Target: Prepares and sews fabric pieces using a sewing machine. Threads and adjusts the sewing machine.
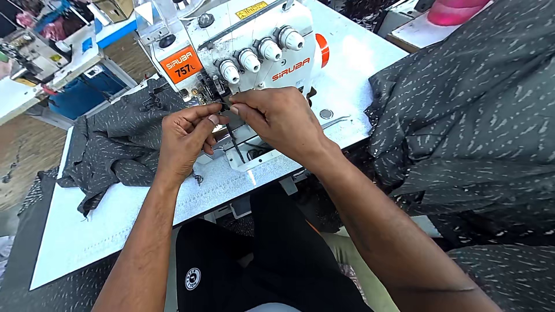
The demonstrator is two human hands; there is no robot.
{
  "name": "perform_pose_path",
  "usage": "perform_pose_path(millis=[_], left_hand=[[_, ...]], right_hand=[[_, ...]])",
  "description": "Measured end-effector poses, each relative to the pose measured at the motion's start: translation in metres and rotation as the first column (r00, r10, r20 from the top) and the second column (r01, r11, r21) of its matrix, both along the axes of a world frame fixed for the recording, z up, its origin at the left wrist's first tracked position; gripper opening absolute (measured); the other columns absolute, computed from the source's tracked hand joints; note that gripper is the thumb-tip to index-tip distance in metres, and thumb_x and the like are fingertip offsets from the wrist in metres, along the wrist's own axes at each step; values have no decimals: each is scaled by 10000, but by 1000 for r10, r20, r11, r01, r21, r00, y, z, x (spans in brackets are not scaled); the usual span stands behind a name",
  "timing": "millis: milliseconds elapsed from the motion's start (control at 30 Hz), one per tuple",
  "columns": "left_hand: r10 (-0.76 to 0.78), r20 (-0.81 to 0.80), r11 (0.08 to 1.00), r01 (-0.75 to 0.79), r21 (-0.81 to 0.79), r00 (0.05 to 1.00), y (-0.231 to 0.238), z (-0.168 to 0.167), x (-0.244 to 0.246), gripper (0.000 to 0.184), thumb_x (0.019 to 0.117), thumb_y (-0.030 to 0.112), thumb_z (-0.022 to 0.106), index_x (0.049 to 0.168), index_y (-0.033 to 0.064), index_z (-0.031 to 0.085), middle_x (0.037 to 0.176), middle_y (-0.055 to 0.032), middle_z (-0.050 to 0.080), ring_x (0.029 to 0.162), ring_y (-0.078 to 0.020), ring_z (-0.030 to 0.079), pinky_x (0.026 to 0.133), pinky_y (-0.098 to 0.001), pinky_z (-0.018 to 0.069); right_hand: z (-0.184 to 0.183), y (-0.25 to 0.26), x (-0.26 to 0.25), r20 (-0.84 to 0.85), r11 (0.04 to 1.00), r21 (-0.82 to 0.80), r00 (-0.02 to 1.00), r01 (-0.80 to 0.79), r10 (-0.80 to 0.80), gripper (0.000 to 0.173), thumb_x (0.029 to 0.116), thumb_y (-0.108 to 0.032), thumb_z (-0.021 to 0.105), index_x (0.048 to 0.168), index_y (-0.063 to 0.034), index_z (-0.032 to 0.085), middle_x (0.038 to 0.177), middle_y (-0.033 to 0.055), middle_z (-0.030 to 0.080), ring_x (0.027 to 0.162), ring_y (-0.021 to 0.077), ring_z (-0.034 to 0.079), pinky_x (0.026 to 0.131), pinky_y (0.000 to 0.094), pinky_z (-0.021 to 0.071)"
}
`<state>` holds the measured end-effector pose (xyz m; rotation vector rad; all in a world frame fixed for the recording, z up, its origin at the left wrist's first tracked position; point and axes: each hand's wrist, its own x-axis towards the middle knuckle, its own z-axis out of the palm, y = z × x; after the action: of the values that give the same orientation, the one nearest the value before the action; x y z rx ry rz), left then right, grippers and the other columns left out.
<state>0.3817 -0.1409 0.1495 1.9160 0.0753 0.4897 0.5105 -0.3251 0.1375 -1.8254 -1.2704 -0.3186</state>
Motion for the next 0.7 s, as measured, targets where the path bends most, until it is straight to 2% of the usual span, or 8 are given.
perform_pose_path(millis=[133, 200, 567, 700], left_hand=[[11, -24, 1000, -11, 13, 1000, -4, 2, -3, 270, 1035, 54, 553, 1268, -7, 675, 1059, -87, 768, 567, -73, 620, 458, -191, 500], [-2, 3, 1000, 2, 13, 1000, 0, 0, -1, 272, 1021, 44, 556, 1253, -29, 678, 1034, -103, 772, 569, -88, 640, 457, -209, 520], [3, 7, 1000, -4, 15, 1000, 0, -1, 0, 267, 1023, 46, 555, 1247, -31, 679, 1024, -101, 772, 578, -84, 639, 460, -206, 515], [22, -33, 999, -21, 25, 999, -7, 2, -4, 271, 1040, 63, 550, 1273, -1, 672, 1049, -79, 765, 571, -65, 613, 461, -185, 492]], right_hand=[[-1, -1, 3, -12, 1000, 10, 1000, -27, 27, 292, 1075, -306, 537, 1149, -150, 773, 839, 7, 728, 721, 147, 668, 644, 376, 535], [-2, 0, 5, -16, 999, 24, 999, -41, 42, 288, 1075, -302, 540, 1145, -149, 774, 845, 4, 732, 722, 139, 669, 645, 372, 538], [-2, 1, 3, -37, 998, 27, 998, -47, 48, 294, 1079, -314, 535, 1158, -155, 769, 842, -2, 725, 722, 133, 663, 645, 363, 536], [-1, 0, 0, -45, 999, 25, 999, -29, 30, 293, 1079, -307, 532, 1146, -149, 770, 844, 2, 723, 728, 138, 666, 651, 368, 536]])
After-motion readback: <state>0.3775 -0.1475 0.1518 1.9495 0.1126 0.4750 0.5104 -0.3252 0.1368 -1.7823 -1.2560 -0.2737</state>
